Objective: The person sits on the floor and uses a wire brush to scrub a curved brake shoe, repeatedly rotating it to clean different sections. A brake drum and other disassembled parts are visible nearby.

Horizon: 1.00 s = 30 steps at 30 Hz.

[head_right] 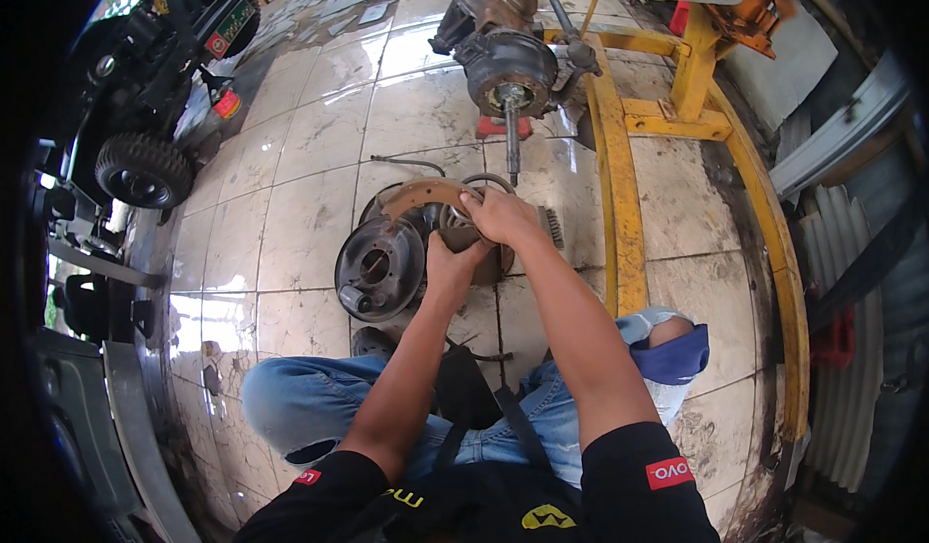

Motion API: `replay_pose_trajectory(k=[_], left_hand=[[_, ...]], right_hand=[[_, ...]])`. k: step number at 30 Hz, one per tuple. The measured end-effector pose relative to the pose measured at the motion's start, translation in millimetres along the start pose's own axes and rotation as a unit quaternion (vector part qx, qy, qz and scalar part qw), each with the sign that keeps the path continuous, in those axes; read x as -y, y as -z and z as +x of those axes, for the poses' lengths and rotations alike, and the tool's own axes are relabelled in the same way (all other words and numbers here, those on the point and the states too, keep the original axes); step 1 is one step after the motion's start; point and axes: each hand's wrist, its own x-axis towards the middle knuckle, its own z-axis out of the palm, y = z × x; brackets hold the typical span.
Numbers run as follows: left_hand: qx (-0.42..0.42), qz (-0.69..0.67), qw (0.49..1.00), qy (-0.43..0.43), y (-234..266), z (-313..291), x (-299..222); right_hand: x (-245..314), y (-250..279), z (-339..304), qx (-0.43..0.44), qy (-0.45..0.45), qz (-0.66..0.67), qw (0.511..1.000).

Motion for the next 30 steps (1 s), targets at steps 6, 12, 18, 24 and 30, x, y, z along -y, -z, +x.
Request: replay_pose_trajectory(k=[6,12,18,24,30], left_hand=[[0.045,-0.05,0.997,0.033,5.4,-5.0,10.3],[-0.032,0.006,0.999,0.023,5.4,1.6,-2.3],[0.058,-0.039,0.997,0.036,14.2,-8.9,6.7],[0.019,-0.048,0.997,0.049,7.6,-3.3,-1.1],[0.058,-0.06,0.995,0.05,10.1,5.4,12.3]], right_hand=[[-6.5,-8.0,1.1,-0.014,0.014,-0.001,1.0],[-9.0,-15.0,12.4,-0.041,0.013,-0.005,0.999],[-6.9,-13.4,2.5,-0.038,0.015,0.01,0.999],[-3.2,-8.9,1.4,-0.038,0.0,-0.009,0.999],[-7.3,-9.3,4.9,-0.052,0.005,0.006,0.999]])
